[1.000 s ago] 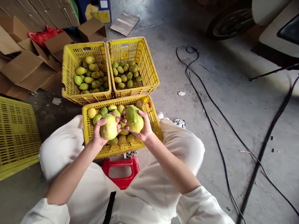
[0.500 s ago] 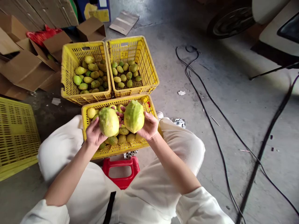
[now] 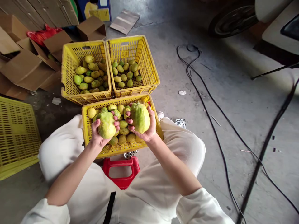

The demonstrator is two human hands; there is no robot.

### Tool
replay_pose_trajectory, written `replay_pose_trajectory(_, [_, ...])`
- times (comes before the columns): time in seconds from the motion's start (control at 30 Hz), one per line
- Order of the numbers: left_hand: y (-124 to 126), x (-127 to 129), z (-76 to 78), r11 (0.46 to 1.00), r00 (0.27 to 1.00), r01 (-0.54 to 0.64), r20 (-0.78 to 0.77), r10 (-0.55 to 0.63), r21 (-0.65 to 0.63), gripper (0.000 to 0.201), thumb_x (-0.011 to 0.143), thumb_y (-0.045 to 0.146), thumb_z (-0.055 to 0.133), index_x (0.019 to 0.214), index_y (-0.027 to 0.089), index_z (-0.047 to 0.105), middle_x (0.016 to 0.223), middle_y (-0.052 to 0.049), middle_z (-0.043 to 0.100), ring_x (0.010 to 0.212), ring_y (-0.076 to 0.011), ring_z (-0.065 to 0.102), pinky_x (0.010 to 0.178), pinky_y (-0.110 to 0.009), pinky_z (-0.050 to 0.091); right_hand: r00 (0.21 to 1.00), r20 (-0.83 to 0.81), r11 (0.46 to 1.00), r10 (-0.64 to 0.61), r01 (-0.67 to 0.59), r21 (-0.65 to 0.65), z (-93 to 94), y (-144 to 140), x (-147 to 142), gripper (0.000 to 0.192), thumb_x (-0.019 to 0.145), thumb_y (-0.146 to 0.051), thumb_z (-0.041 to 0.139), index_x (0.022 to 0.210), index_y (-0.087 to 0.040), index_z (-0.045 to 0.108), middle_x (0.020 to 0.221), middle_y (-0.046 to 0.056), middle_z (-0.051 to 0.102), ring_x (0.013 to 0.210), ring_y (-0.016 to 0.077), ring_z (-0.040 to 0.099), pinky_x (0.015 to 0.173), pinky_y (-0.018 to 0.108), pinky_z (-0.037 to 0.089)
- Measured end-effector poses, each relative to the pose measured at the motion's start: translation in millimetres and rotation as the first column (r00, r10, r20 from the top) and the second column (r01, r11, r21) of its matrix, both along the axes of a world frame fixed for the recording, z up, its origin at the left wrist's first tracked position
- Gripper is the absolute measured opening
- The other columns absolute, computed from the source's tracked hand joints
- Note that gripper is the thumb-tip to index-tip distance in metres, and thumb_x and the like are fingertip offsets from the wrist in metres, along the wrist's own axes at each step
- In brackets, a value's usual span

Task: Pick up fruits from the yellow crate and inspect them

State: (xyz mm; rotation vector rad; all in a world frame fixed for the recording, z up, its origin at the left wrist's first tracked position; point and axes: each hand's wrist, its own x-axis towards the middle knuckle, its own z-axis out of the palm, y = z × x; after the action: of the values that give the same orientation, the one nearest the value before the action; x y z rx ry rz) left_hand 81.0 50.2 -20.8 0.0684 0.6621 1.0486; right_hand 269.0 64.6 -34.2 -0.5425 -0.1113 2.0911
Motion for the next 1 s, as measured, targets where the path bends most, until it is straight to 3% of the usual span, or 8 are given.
replay_pose_trajectory(0.17, [-1,1,-3.3,0.999,0.999,0.043,-0.014,-0.043,0.012,0.064,0.054,0.047,0.09,0.1,0.023,0.052,0.077,0.003,0.058,0.06,-0.0124,0.06,0.05,-0.022,0.046,0.995,0.097,0.999,0.034,-0.03,-0.044,7.1,-1,-3,0.048,0.081,-0.05,0.051,0.12,-0.024,0.062,0.102,0.008,0.075,0.104,0.0285,0.072,0.087,0.049,0.064])
replay_pose_trajectory(0.3, [-2,-1,-2.0,0.998,0.999,0.049,-0.015,-0.049,0.038,0.07,0.047,0.05,0.092,0.096,0.024,0.05,0.074,0.003,0.057,0.058,-0.0125,0.059,0.048,-0.023,0.044,0.993,0.095,0.996,0.075,-0.078,0.03,5.1,-6,-6,0.053,0.073,-0.049,0.064,0.119,-0.024,0.059,0.107,0.01,0.074,0.115,0.0316,0.071,0.093,0.054,0.063])
replay_pose_trajectory(0.6, [0,-2,2.4,0.988,0.988,0.152,0.0,-0.152,0.017,0.071,0.05,0.052,0.091,0.097,0.025,0.046,0.07,0.006,0.05,0.054,-0.0121,0.055,0.046,-0.023,0.04,0.994,0.068,0.997,0.08,-0.081,0.008,-3.5,-11,-15,0.052,0.071,-0.053,0.072,0.113,-0.028,0.054,0.109,0.006,0.072,0.114,0.0284,0.071,0.091,0.047,0.066])
replay_pose_trajectory(0.8, [2,-4,2.5,0.992,0.993,0.12,-0.011,-0.119,0.047,0.067,0.051,0.049,0.089,0.097,0.026,0.047,0.073,0.004,0.051,0.057,-0.0137,0.056,0.049,-0.025,0.044,0.995,0.045,0.996,0.089,-0.089,-0.02,6.8,-8,-10,0.05,0.076,-0.051,0.058,0.118,-0.024,0.058,0.112,0.009,0.073,0.112,0.0307,0.072,0.091,0.052,0.064])
replay_pose_trajectory(1.0, [3,-7,1.9,0.994,0.995,0.098,-0.027,-0.096,0.055,0.066,0.049,0.05,0.087,0.096,0.025,0.048,0.075,0.003,0.052,0.057,-0.0138,0.056,0.049,-0.026,0.045,0.995,0.058,0.995,0.082,-0.085,0.055,5.0,-10,-8,0.059,0.07,-0.044,0.06,0.126,-0.025,0.058,0.11,0.008,0.073,0.112,0.0315,0.071,0.093,0.055,0.062])
